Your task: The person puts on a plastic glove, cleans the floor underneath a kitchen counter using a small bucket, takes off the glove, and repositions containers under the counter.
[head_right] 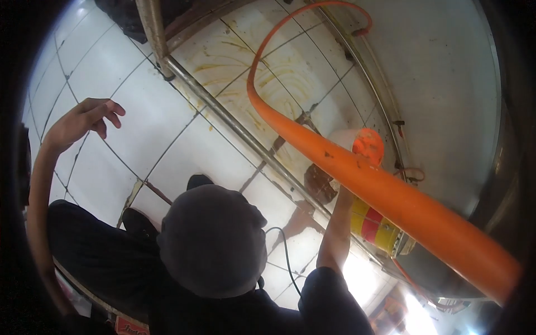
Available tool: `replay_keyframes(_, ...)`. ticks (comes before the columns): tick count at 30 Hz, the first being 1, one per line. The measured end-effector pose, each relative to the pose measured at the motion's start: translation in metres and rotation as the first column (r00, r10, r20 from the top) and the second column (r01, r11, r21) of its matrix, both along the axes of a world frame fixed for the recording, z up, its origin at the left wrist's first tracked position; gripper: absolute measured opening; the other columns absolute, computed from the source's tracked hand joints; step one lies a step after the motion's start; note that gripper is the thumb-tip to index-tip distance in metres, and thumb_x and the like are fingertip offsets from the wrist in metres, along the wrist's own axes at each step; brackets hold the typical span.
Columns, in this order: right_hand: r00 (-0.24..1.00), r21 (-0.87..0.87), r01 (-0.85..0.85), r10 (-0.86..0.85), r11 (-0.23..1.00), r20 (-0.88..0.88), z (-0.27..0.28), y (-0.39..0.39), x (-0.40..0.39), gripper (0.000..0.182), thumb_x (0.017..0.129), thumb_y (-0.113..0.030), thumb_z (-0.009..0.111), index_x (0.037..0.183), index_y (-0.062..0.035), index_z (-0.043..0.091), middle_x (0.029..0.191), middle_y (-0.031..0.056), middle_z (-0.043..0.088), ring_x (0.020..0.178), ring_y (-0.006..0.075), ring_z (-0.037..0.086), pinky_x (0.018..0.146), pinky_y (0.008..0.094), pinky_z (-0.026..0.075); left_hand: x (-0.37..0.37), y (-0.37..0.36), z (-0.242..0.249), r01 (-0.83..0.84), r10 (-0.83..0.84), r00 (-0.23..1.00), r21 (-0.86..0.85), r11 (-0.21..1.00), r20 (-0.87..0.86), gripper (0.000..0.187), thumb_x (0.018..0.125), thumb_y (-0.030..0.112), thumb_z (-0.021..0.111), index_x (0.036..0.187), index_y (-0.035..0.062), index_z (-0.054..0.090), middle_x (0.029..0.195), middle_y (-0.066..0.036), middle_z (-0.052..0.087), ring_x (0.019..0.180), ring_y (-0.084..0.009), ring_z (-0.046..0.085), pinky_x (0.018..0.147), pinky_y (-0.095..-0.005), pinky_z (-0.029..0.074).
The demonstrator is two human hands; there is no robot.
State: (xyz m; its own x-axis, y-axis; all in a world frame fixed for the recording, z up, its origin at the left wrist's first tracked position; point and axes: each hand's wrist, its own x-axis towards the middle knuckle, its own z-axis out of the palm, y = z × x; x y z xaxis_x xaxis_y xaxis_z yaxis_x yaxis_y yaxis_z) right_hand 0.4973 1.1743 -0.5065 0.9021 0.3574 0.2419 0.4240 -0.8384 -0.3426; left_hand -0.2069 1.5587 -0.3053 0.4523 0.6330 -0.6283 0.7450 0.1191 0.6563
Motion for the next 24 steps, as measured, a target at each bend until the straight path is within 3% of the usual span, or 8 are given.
replay_keyframes(5, 0.983, 0.232, -0.110, 0.140, 0.966, -0.116, 0.003, 0.008, -0.027, 0.023, 0.094, -0.021, 0.053, 0.078, -0.0060, 0.062, 0.074, 0.0046, 0.060, 0.063, 0.0170, 0.055, 0.060, 0.0313, 0.046, -0.003, 0.002, -0.001, 0.018, -0.017, 1.000, -0.032, 0.999, 0.018, 0.041, 0.099, 0.035, 0.044, 0.107, 0.0029, 0.067, 0.093, -0.009, 0.068, 0.068, -0.0138, 0.057, 0.075, -0.0276, 0.049)
replay_keyframes(8, 0.771, 0.288, 0.041, 0.154, 0.957, -0.618, -0.006, -0.022, -0.050, 0.023, 0.094, -0.019, 0.052, 0.077, -0.0056, 0.060, 0.073, 0.0041, 0.057, 0.060, 0.0161, 0.052, 0.058, 0.0305, 0.045, -0.006, 0.005, -0.004, 0.026, -0.025, 0.999, -0.059, 0.998, 0.030, 0.041, 0.099, 0.036, 0.044, 0.108, 0.0030, 0.067, 0.094, -0.009, 0.067, 0.068, -0.0135, 0.056, 0.075, -0.0276, 0.049)
replay_keyframes(10, 0.614, 0.314, 0.063, 0.211, 0.947, -0.760, -0.011, -0.030, -0.059, 0.023, 0.095, -0.018, 0.052, 0.077, -0.0053, 0.059, 0.072, 0.0037, 0.056, 0.058, 0.0155, 0.050, 0.057, 0.0300, 0.045, -0.011, 0.006, -0.007, 0.029, -0.027, 0.999, -0.061, 0.998, 0.034, 0.042, 0.100, 0.037, 0.044, 0.109, 0.0028, 0.066, 0.094, -0.009, 0.067, 0.068, -0.0135, 0.056, 0.075, -0.0275, 0.049)
replay_keyframes(15, 0.640, 0.356, -0.286, 0.454, 0.890, -0.620, -0.049, -0.002, -0.052, 0.019, 0.094, -0.019, 0.057, 0.081, -0.0050, 0.059, 0.070, 0.0024, 0.053, 0.057, 0.0144, 0.049, 0.055, 0.0291, 0.043, -0.018, 0.007, -0.017, 0.002, -0.002, 1.000, 0.039, 0.999, -0.005, 0.037, 0.099, 0.033, 0.047, 0.113, 0.0026, 0.064, 0.091, -0.008, 0.066, 0.067, -0.0144, 0.055, 0.075, -0.0274, 0.048)
replay_keyframes(20, 0.648, 0.301, -0.535, 0.611, 0.790, -0.454, -0.088, 0.035, -0.035, 0.024, 0.092, -0.025, 0.062, 0.099, -0.0031, 0.056, 0.090, 0.0061, 0.052, 0.069, 0.0159, 0.049, 0.063, 0.0300, 0.041, 0.046, -0.022, -0.003, 0.248, -0.322, 0.939, 0.414, 0.876, 0.118, 0.032, 0.091, 0.020, 0.063, 0.117, 0.0021, 0.061, 0.097, -0.013, 0.066, 0.079, -0.0204, 0.060, 0.079, -0.0315, 0.049)
replay_keyframes(22, 0.626, 0.345, -0.484, 0.594, 0.804, -0.506, -0.068, 0.069, -0.060, 0.035, 0.091, -0.029, 0.063, 0.110, -0.0020, 0.051, 0.104, 0.0096, 0.049, 0.081, 0.0187, 0.050, 0.071, 0.0317, 0.041, 0.095, -0.037, -0.025, 0.145, -0.458, 0.804, 0.622, 0.769, 0.379, 0.067, 0.085, 0.034, 0.070, 0.137, 0.0016, 0.044, 0.131, -0.021, 0.049, 0.117, -0.0292, 0.051, 0.098, -0.0390, 0.042)
replay_keyframes(23, 0.612, 0.374, -0.444, 0.580, 0.814, -0.537, -0.055, 0.084, -0.074, 0.041, 0.091, -0.031, 0.063, 0.116, -0.0014, 0.049, 0.111, 0.0114, 0.048, 0.087, 0.0201, 0.050, 0.075, 0.0326, 0.041, 0.129, -0.047, -0.025, 0.112, -0.512, 0.809, 0.778, 0.618, 0.290, 0.079, 0.080, 0.041, 0.073, 0.140, 0.0015, 0.039, 0.136, -0.023, 0.045, 0.124, -0.0353, 0.047, 0.105, -0.0419, 0.037)
replay_keyframes(24, 0.605, 0.400, -0.411, 0.573, 0.819, -0.552, -0.044, 0.098, -0.086, 0.047, 0.091, -0.033, 0.064, 0.121, -0.0008, 0.047, 0.117, 0.0132, 0.047, 0.093, 0.0215, 0.051, 0.079, 0.0335, 0.041, 0.158, -0.059, -0.015, 0.082, -0.467, 0.830, 0.763, 0.642, 0.303, 0.081, 0.078, 0.041, 0.073, 0.140, 0.0013, 0.039, 0.137, -0.023, 0.044, 0.125, -0.0373, 0.045, 0.106, -0.0436, 0.036)
